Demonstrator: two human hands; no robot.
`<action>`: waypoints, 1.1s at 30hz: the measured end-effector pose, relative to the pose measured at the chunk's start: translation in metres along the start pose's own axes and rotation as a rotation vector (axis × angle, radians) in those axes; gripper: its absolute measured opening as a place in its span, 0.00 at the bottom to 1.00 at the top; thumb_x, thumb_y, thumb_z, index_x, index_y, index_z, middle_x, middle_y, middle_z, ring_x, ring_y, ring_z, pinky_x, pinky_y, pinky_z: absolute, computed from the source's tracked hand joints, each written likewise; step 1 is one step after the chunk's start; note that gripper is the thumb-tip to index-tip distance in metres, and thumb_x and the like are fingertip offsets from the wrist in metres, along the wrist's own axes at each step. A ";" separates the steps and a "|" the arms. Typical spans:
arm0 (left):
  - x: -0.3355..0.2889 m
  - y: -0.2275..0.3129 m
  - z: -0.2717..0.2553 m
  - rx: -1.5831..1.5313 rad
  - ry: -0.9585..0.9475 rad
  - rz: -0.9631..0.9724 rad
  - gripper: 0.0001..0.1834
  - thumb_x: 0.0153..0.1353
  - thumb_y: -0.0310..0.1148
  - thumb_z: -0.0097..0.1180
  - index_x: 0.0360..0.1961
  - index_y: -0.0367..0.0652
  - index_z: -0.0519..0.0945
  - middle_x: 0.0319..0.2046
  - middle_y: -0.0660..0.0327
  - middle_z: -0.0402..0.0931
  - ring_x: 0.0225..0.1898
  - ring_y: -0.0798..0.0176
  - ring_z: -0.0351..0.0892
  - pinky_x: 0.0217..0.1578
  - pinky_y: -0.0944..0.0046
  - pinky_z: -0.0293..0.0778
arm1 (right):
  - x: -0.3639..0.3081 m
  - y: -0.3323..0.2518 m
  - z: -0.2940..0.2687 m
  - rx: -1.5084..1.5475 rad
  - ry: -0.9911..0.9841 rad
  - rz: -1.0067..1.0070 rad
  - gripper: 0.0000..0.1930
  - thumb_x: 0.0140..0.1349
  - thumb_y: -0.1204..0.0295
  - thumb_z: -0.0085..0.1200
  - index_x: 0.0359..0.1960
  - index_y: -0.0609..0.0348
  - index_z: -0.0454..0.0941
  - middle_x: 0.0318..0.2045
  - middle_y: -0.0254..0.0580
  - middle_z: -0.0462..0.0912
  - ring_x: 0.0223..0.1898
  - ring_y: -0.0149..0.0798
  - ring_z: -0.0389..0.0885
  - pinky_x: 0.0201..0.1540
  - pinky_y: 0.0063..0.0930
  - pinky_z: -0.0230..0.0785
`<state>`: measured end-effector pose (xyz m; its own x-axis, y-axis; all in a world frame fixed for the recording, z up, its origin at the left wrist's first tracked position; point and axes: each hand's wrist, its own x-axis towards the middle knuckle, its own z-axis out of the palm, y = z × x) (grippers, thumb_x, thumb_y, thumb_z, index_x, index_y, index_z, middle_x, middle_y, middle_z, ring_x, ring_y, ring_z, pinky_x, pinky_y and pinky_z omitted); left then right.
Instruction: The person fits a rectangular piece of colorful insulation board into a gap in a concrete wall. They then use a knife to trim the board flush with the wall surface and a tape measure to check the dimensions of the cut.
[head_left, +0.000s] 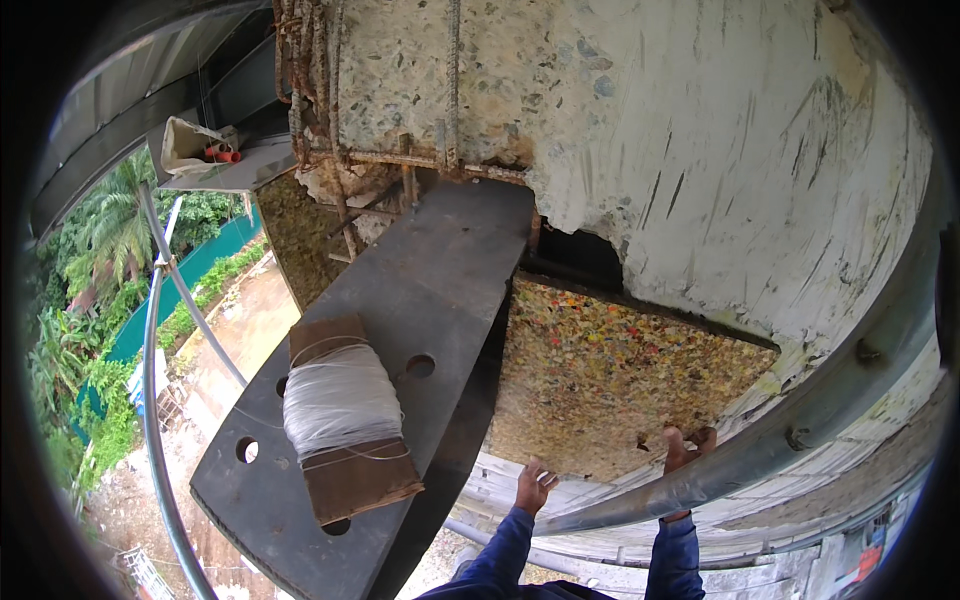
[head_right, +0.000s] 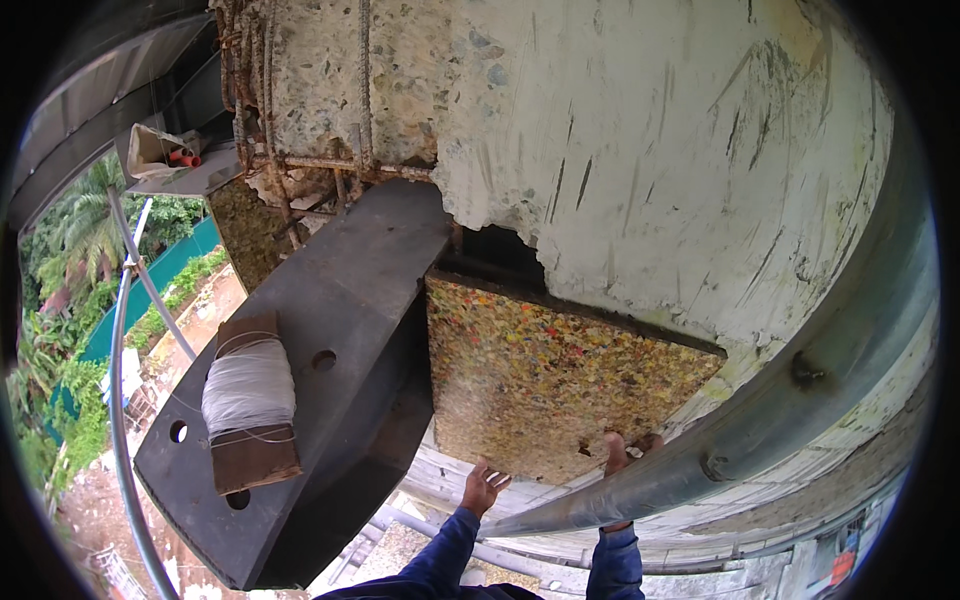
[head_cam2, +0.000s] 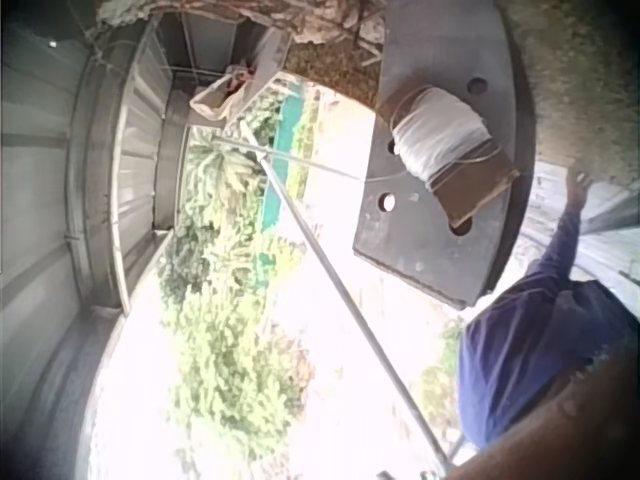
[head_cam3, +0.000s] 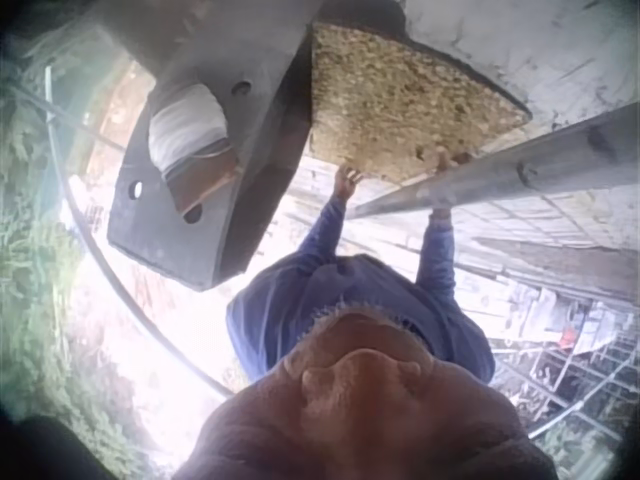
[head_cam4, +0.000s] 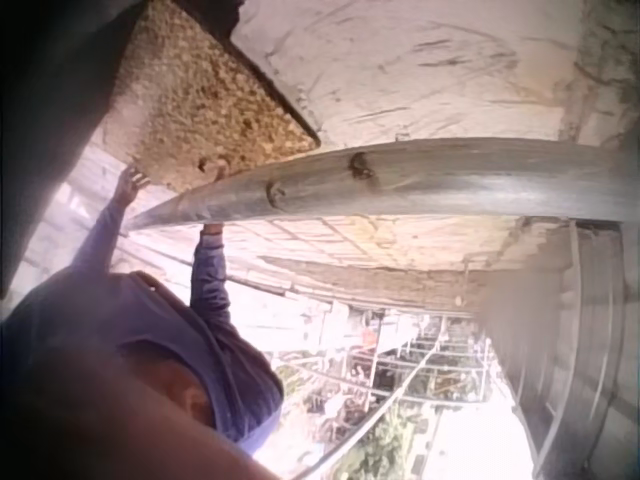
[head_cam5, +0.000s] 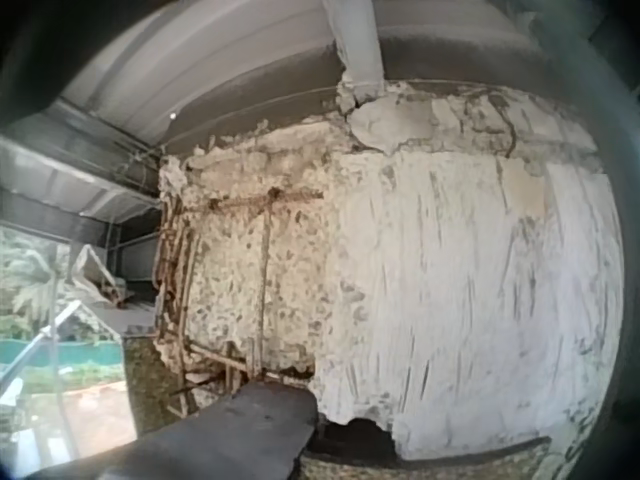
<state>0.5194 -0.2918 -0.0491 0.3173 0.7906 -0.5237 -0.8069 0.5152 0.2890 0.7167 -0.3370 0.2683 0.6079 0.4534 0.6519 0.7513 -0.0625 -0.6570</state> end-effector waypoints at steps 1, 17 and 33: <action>0.000 0.000 0.001 0.020 0.001 -0.005 0.27 0.66 0.55 0.62 0.54 0.50 0.69 0.50 0.54 0.71 0.55 0.43 0.72 0.58 0.33 0.68 | 0.000 0.000 0.001 0.014 0.003 0.018 0.30 0.54 0.56 0.77 0.45 0.63 0.74 0.35 0.38 0.76 0.38 0.36 0.73 0.43 0.34 0.68; 0.004 0.013 0.014 0.092 -0.061 0.016 0.30 0.65 0.56 0.62 0.57 0.49 0.66 0.55 0.50 0.69 0.61 0.39 0.70 0.55 0.30 0.71 | 0.006 0.032 0.015 -0.014 0.077 -0.102 0.40 0.55 0.51 0.76 0.58 0.70 0.73 0.40 0.40 0.77 0.42 0.38 0.74 0.45 0.35 0.69; -0.002 0.034 0.024 -0.008 -0.049 -0.035 0.48 0.62 0.67 0.57 0.71 0.46 0.59 0.63 0.42 0.61 0.64 0.35 0.65 0.62 0.32 0.68 | 0.004 0.063 0.035 0.100 0.123 -0.140 0.45 0.58 0.56 0.74 0.69 0.71 0.63 0.53 0.46 0.74 0.52 0.41 0.73 0.56 0.34 0.69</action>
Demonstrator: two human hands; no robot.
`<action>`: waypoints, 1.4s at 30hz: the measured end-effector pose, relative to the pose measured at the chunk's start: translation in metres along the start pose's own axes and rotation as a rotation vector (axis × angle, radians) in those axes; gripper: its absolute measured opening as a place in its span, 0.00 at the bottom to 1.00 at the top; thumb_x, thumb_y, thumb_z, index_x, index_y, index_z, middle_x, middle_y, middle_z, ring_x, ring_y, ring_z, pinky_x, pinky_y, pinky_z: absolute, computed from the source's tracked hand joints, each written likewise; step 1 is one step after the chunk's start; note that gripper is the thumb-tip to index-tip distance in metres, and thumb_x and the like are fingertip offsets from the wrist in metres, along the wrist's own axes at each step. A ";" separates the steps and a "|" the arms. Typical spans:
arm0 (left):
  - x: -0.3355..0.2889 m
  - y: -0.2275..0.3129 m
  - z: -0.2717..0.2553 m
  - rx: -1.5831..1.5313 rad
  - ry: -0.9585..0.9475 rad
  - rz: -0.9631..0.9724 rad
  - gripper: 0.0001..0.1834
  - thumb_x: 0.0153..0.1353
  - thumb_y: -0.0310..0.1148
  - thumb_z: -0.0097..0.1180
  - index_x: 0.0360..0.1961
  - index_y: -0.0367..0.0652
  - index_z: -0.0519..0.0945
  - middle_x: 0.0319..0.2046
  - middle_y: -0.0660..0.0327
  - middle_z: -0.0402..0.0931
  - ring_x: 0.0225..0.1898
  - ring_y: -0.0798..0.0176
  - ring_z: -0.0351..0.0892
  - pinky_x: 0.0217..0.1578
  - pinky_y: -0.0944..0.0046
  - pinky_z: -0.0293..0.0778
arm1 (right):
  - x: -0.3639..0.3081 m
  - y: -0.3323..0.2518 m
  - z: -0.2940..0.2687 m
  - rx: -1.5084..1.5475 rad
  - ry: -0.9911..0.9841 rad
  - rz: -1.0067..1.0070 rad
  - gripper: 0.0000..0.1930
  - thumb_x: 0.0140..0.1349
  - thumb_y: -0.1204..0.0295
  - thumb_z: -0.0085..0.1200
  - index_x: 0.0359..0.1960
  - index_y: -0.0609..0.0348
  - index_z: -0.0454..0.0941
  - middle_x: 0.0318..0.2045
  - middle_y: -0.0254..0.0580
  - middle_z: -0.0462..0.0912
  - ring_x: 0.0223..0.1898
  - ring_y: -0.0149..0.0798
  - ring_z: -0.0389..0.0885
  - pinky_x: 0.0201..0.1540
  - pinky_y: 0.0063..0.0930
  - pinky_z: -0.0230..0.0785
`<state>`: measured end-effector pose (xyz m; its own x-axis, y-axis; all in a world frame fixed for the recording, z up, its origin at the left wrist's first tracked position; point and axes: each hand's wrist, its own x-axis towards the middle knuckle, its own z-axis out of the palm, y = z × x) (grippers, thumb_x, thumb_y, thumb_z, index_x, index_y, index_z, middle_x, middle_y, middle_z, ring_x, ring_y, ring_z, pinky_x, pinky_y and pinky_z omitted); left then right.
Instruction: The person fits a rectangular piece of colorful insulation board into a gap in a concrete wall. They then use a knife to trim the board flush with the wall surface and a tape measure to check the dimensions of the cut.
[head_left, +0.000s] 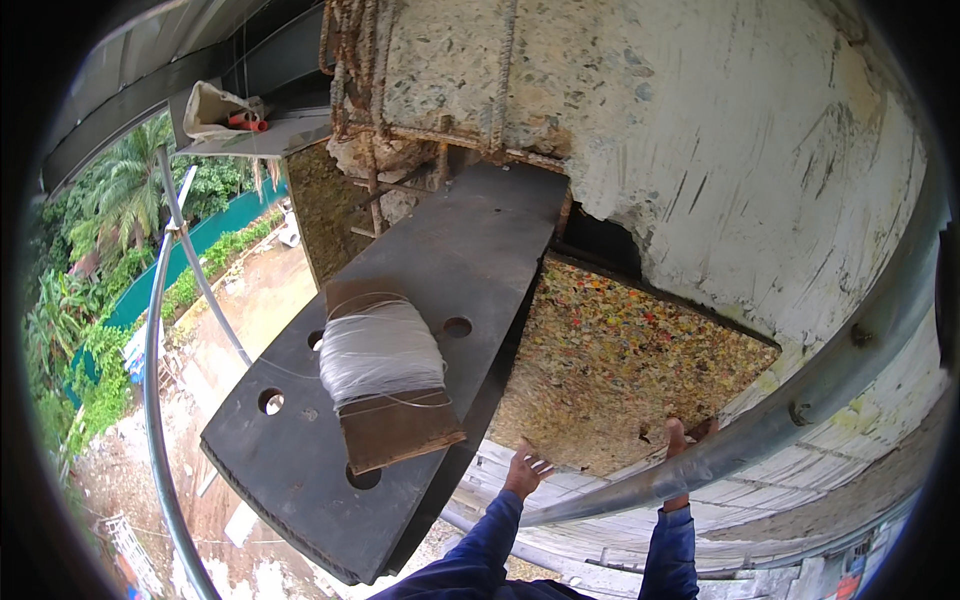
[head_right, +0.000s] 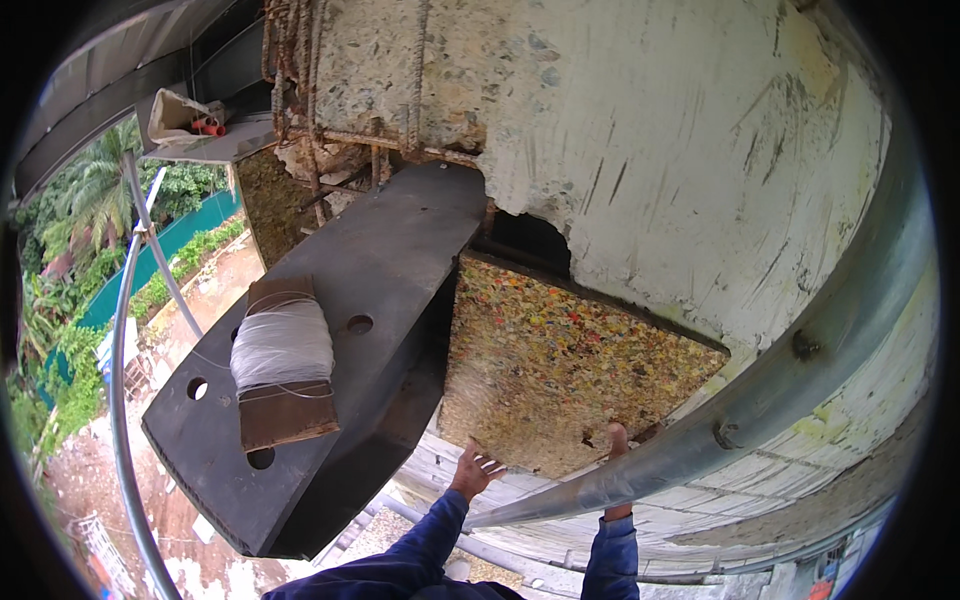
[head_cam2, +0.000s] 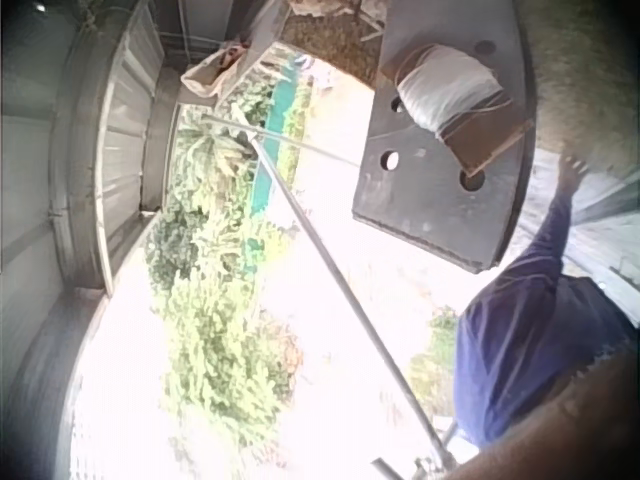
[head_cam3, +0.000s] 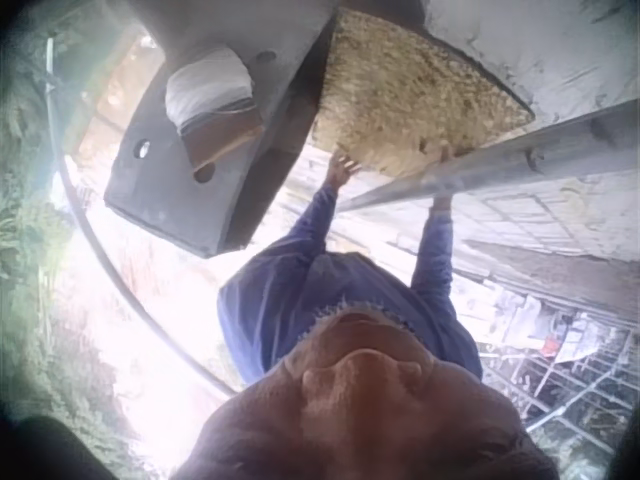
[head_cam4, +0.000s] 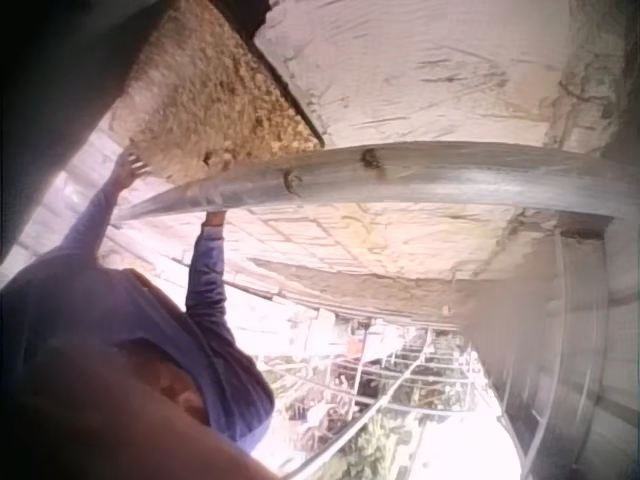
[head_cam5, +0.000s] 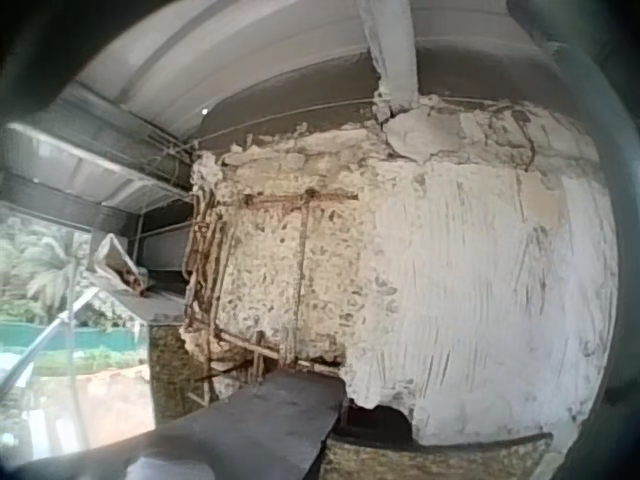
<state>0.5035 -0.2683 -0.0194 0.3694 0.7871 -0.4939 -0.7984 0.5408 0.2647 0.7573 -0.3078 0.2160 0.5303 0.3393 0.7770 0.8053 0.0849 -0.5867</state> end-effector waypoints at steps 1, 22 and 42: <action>-0.001 -0.003 -0.001 0.007 -0.013 0.002 0.49 0.61 0.68 0.57 0.72 0.47 0.58 0.64 0.41 0.60 0.64 0.35 0.65 0.62 0.31 0.67 | 0.003 0.001 -0.001 0.003 -0.036 0.039 0.45 0.58 0.56 0.74 0.69 0.71 0.63 0.55 0.47 0.73 0.53 0.41 0.72 0.57 0.35 0.68; 0.010 -0.014 0.004 -0.039 -0.032 0.047 0.49 0.59 0.67 0.60 0.72 0.48 0.60 0.63 0.44 0.62 0.61 0.34 0.67 0.60 0.31 0.69 | 0.012 0.025 0.000 -0.061 0.000 -0.128 0.44 0.59 0.55 0.73 0.67 0.70 0.63 0.55 0.47 0.74 0.51 0.41 0.74 0.55 0.34 0.71; 0.016 -0.016 0.004 -0.025 -0.006 0.112 0.45 0.62 0.67 0.57 0.67 0.44 0.64 0.57 0.43 0.67 0.57 0.34 0.71 0.57 0.32 0.73 | -0.012 0.094 0.001 -0.166 -0.120 -0.044 0.45 0.57 0.56 0.74 0.69 0.68 0.64 0.64 0.52 0.68 0.64 0.46 0.65 0.67 0.38 0.59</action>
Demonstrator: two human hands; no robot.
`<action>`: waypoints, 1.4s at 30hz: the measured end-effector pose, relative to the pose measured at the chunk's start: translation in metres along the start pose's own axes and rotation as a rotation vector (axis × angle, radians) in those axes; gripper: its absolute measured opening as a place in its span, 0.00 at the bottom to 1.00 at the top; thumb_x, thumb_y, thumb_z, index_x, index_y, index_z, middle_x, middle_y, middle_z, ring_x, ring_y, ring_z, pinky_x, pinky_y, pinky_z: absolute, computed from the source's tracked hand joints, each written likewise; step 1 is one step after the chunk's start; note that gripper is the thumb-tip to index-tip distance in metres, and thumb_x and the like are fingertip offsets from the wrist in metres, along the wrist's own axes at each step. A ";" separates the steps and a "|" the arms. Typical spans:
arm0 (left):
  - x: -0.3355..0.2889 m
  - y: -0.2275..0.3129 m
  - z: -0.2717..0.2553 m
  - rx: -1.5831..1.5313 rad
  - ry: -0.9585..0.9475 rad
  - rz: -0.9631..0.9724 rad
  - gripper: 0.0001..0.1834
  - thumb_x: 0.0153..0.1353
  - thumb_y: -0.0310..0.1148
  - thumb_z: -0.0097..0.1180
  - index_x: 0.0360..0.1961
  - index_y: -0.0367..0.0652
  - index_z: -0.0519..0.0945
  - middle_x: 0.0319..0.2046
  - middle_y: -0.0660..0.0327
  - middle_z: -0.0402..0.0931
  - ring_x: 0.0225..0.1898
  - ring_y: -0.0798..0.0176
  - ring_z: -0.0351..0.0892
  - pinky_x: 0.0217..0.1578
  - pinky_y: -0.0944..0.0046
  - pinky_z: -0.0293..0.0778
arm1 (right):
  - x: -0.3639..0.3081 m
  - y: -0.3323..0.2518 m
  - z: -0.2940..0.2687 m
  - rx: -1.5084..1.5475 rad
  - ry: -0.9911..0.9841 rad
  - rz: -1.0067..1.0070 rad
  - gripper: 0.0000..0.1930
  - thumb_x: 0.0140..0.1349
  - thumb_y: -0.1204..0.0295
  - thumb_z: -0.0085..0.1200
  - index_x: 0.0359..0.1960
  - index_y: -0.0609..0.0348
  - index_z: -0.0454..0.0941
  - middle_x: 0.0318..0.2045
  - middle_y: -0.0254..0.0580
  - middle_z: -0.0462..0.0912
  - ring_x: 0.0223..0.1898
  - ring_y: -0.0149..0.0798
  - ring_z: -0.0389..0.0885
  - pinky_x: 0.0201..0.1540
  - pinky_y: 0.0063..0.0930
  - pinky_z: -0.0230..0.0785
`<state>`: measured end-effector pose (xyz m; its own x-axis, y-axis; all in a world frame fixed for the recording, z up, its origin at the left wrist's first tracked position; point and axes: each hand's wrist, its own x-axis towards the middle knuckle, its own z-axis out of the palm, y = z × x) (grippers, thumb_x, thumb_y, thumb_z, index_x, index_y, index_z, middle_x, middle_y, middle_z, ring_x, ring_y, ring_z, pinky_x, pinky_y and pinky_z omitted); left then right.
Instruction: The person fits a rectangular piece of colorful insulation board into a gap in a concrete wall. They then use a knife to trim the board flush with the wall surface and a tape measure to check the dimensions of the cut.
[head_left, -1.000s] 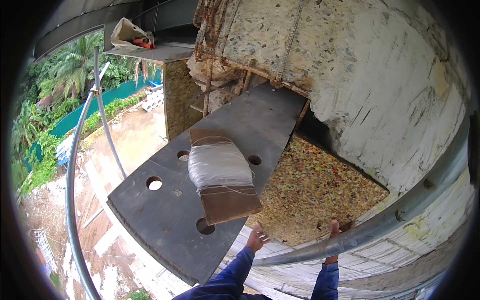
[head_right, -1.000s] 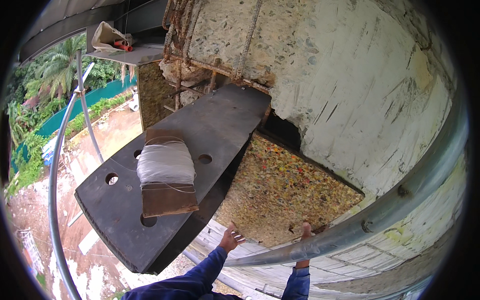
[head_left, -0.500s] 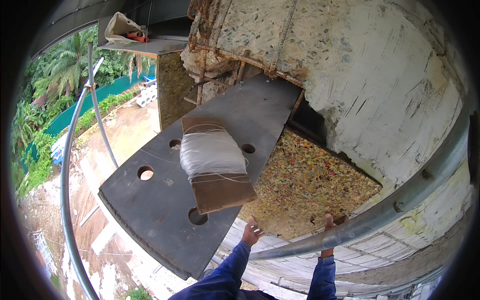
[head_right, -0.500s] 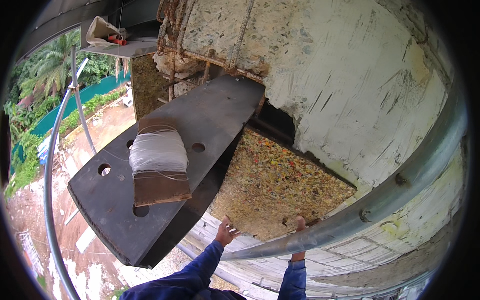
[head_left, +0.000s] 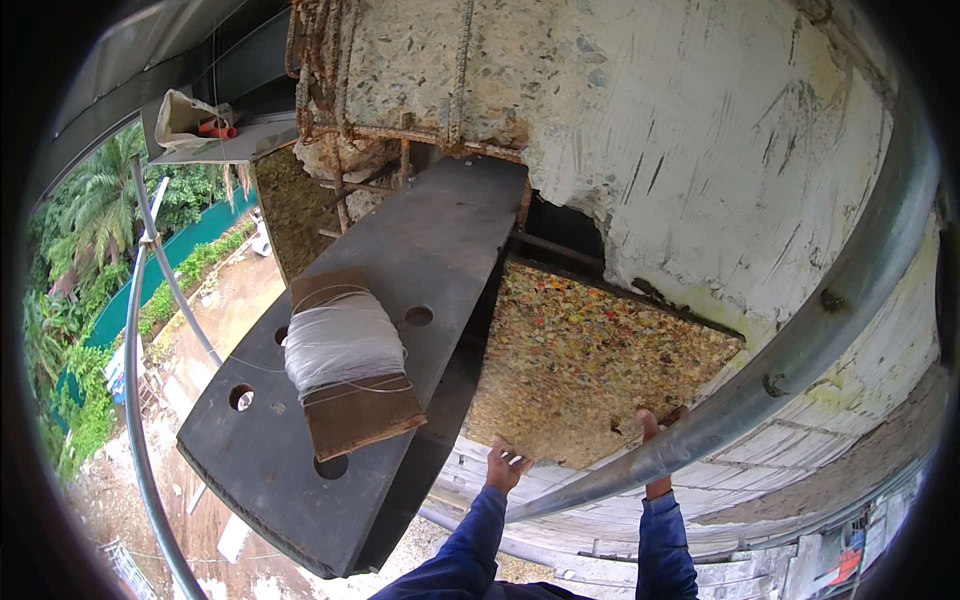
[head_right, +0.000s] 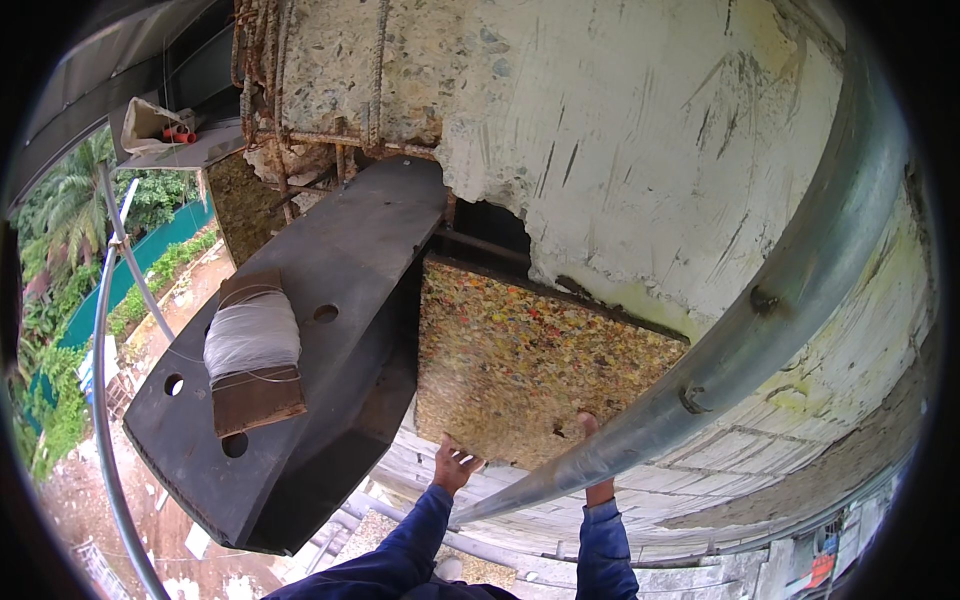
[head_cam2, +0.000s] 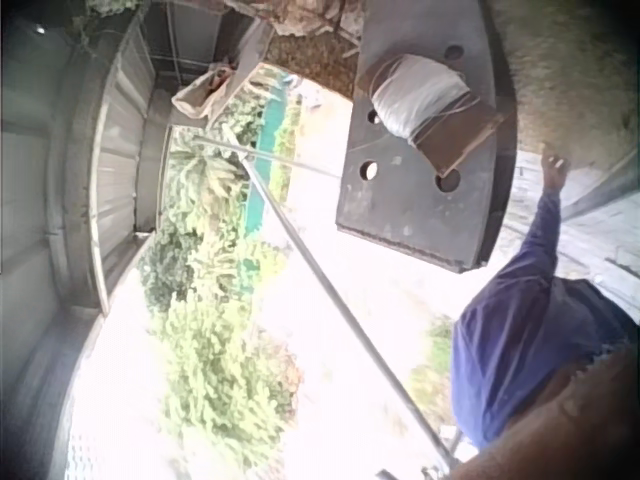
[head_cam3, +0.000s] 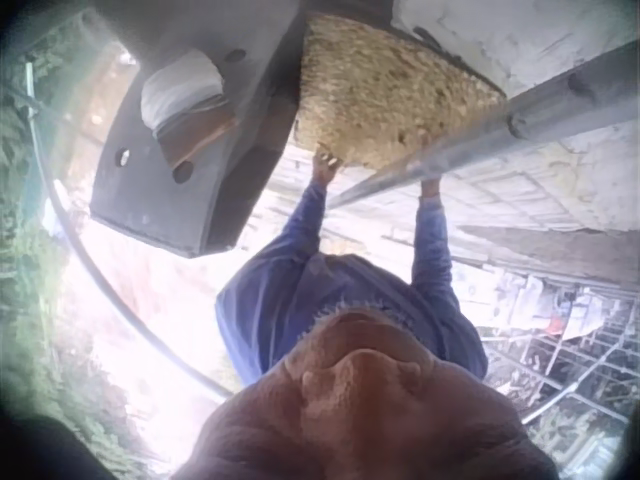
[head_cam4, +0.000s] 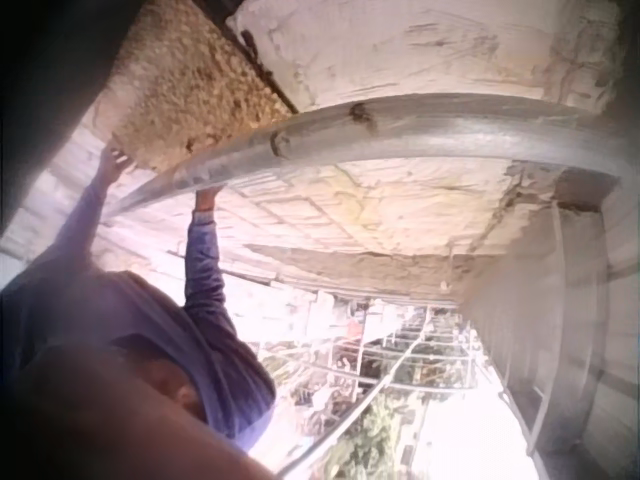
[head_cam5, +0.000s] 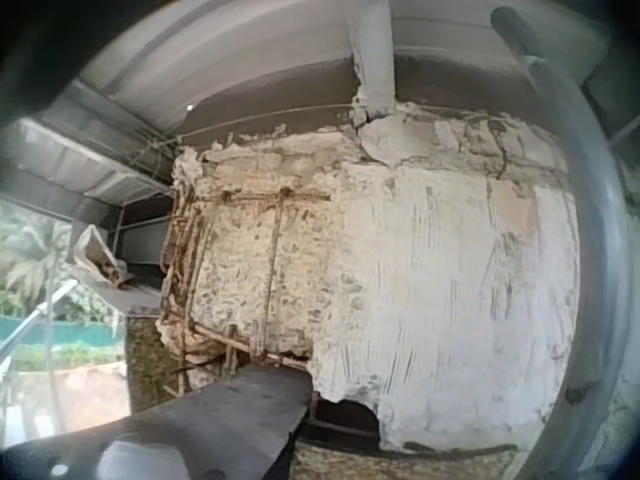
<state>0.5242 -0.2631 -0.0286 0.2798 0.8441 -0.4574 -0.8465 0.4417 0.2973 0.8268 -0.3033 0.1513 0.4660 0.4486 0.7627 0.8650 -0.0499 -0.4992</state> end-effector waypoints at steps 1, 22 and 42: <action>0.002 0.004 -0.006 -0.019 0.021 -0.002 0.44 0.63 0.67 0.57 0.67 0.44 0.64 0.57 0.43 0.67 0.57 0.35 0.71 0.57 0.32 0.73 | -0.002 -0.008 0.003 0.030 -0.017 0.014 0.44 0.58 0.57 0.73 0.69 0.68 0.64 0.64 0.51 0.68 0.64 0.45 0.66 0.67 0.37 0.59; -0.026 0.007 0.030 -0.058 0.194 -0.238 0.64 0.54 0.75 0.59 0.80 0.67 0.35 0.78 0.39 0.31 0.74 0.21 0.41 0.64 0.16 0.49 | 0.007 -0.038 0.001 0.178 0.282 0.012 0.38 0.68 0.52 0.62 0.73 0.59 0.63 0.66 0.40 0.73 0.63 0.33 0.70 0.68 0.26 0.60; -0.067 0.033 0.111 1.026 0.050 0.904 0.31 0.69 0.51 0.59 0.69 0.53 0.70 0.59 0.59 0.70 0.53 0.60 0.73 0.39 0.62 0.75 | 0.020 -0.086 -0.016 0.043 0.093 0.200 0.43 0.56 0.52 0.75 0.62 0.68 0.66 0.52 0.47 0.72 0.54 0.44 0.69 0.62 0.38 0.62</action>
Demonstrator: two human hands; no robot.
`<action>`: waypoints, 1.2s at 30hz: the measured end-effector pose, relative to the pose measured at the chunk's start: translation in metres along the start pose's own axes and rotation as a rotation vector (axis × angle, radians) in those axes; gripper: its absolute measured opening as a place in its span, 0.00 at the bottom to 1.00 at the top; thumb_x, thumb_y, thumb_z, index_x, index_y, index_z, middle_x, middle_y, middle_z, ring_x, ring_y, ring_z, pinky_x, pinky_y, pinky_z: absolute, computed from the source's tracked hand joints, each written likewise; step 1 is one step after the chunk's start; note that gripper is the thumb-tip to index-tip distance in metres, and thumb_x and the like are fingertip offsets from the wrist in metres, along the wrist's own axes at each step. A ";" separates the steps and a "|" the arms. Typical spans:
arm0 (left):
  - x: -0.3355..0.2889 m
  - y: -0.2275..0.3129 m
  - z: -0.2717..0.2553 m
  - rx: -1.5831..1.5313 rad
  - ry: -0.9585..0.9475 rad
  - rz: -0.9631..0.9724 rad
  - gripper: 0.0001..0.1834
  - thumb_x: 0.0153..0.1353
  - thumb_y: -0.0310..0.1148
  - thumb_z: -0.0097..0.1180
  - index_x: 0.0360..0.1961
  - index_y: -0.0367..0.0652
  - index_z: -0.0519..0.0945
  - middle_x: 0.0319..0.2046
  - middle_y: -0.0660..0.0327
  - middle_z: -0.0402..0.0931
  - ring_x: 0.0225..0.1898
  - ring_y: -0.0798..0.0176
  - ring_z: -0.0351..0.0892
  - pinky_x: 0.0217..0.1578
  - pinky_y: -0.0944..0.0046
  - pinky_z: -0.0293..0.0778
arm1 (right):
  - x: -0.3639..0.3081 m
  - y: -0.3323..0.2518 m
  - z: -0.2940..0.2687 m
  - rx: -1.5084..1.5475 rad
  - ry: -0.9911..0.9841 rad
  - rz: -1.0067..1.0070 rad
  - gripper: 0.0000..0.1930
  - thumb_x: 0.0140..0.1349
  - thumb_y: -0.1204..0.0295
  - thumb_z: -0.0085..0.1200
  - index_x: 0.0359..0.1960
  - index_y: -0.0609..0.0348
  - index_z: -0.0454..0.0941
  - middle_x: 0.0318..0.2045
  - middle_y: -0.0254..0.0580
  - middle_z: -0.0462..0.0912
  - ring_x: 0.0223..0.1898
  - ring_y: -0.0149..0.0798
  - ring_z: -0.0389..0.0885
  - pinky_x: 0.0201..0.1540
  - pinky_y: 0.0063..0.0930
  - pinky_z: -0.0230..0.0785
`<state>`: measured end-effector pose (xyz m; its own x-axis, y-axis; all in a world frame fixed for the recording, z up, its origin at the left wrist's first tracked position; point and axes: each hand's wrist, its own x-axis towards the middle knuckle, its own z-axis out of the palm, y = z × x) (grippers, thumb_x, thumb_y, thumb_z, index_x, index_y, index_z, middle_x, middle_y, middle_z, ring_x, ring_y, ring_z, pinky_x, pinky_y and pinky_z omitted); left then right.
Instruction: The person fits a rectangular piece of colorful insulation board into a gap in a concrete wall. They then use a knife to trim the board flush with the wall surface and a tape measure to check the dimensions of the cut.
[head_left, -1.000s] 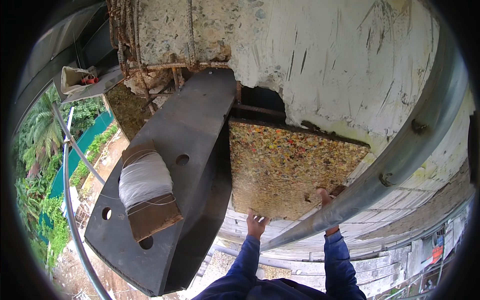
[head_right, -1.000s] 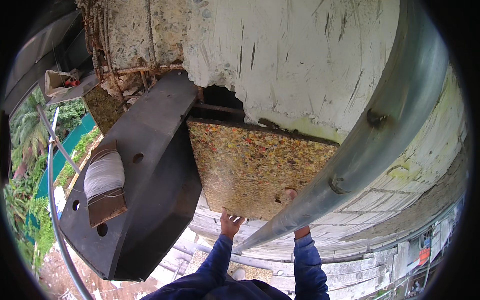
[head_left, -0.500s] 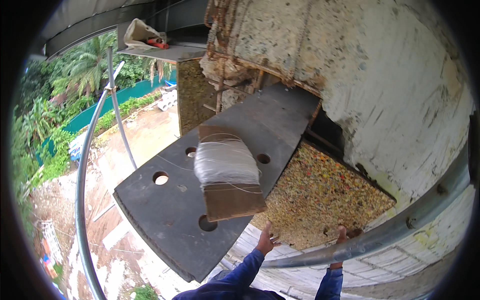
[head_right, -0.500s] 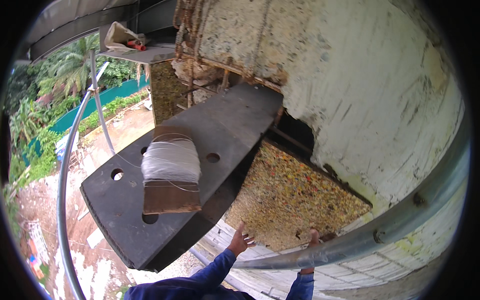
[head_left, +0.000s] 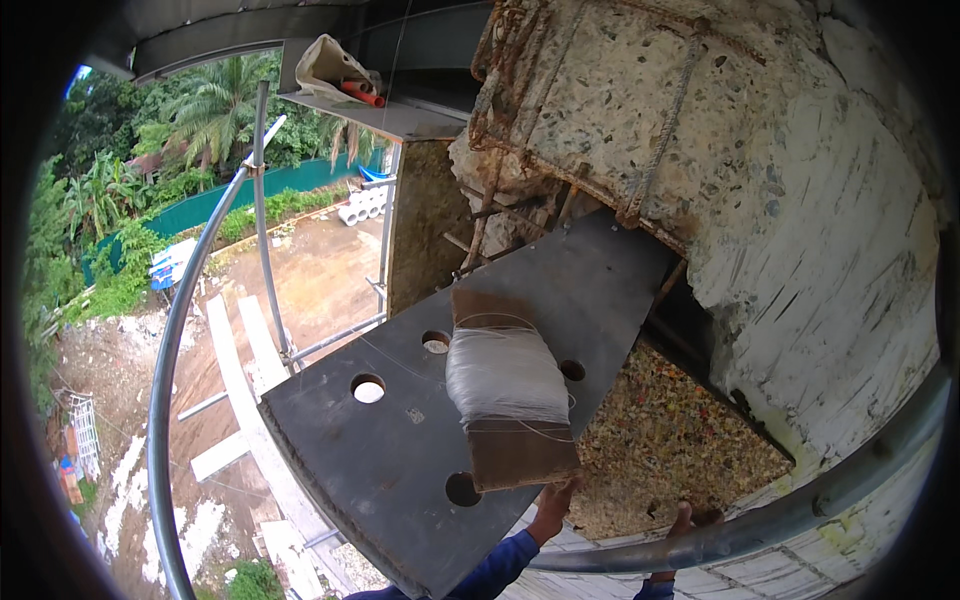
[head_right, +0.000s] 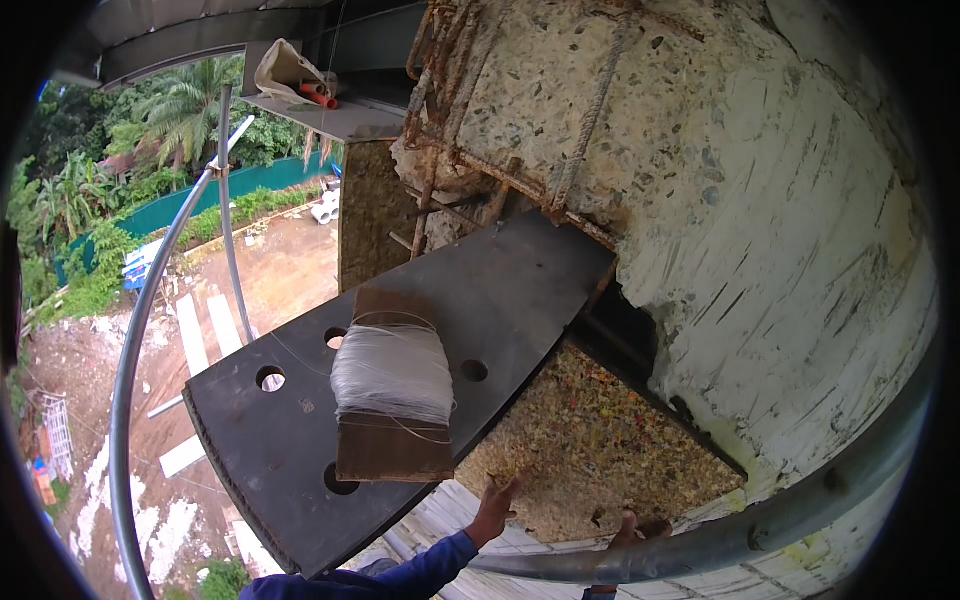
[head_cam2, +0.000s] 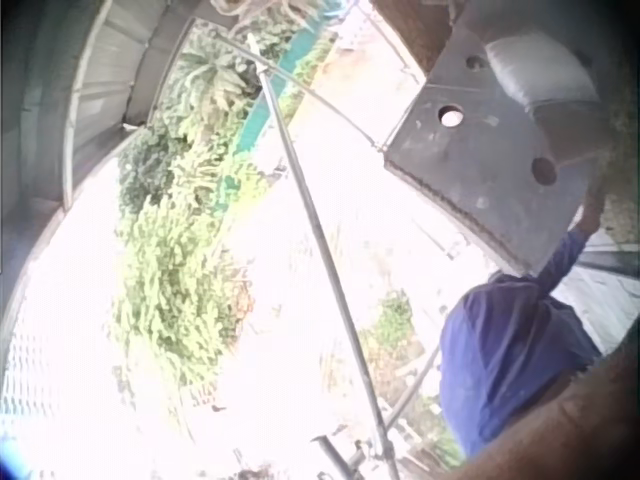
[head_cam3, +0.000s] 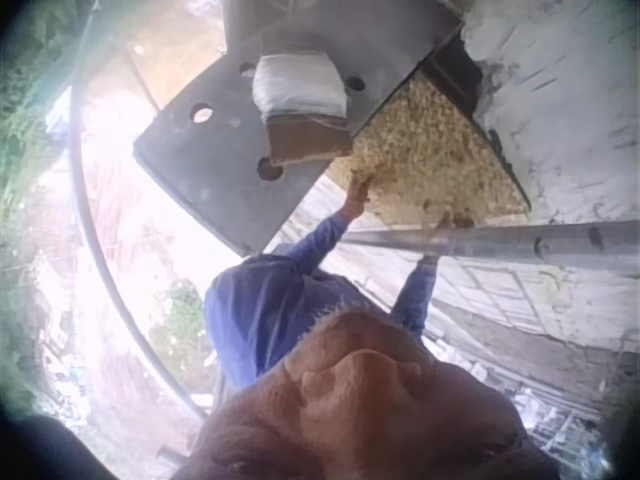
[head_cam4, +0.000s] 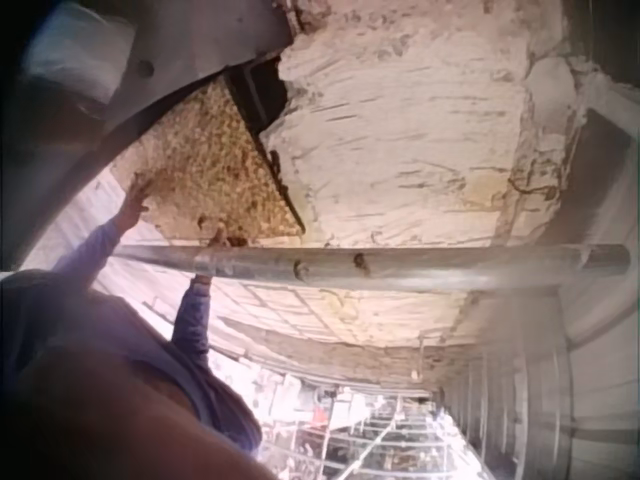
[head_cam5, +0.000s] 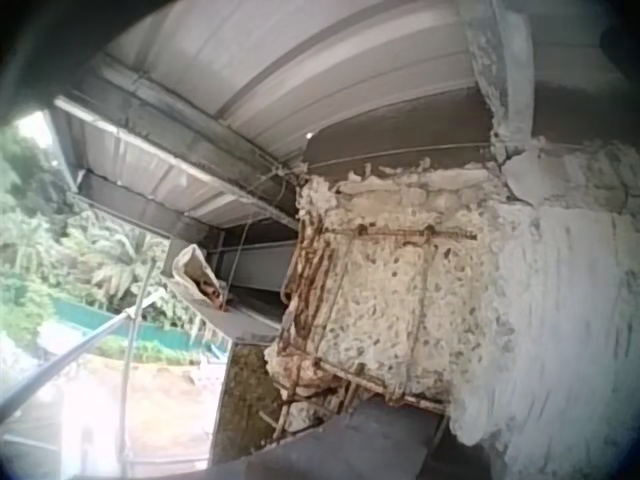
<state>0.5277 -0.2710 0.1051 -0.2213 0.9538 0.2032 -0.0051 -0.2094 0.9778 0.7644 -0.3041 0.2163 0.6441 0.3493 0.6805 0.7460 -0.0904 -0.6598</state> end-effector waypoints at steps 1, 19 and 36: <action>0.006 0.022 0.009 -0.291 -0.022 -0.349 0.29 0.69 0.51 0.59 0.67 0.52 0.72 0.56 0.60 0.71 0.50 0.63 0.72 0.37 0.62 0.74 | 0.002 -0.001 -0.004 0.057 0.019 0.014 0.41 0.56 0.53 0.75 0.61 0.68 0.67 0.50 0.45 0.72 0.52 0.43 0.69 0.60 0.37 0.63; 0.026 0.060 0.001 -0.710 0.070 -0.913 0.32 0.70 0.44 0.60 0.73 0.52 0.66 0.70 0.57 0.65 0.71 0.53 0.64 0.61 0.46 0.67 | -0.001 -0.022 -0.009 0.127 -0.066 -0.030 0.40 0.54 0.53 0.76 0.59 0.67 0.71 0.42 0.42 0.78 0.43 0.39 0.75 0.47 0.36 0.71; 0.026 0.031 0.001 -0.615 0.062 -0.814 0.52 0.55 0.62 0.70 0.69 0.39 0.61 0.55 0.58 0.63 0.54 0.60 0.68 0.54 0.53 0.71 | 0.004 -0.053 -0.022 0.256 -0.245 0.173 0.42 0.53 0.57 0.78 0.61 0.68 0.67 0.47 0.46 0.80 0.45 0.38 0.80 0.47 0.31 0.75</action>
<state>0.5227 -0.2523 0.1411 0.0229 0.8470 -0.5311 -0.6719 0.4064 0.6191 0.7315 -0.3188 0.2608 0.6741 0.5642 0.4767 0.5441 0.0571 -0.8371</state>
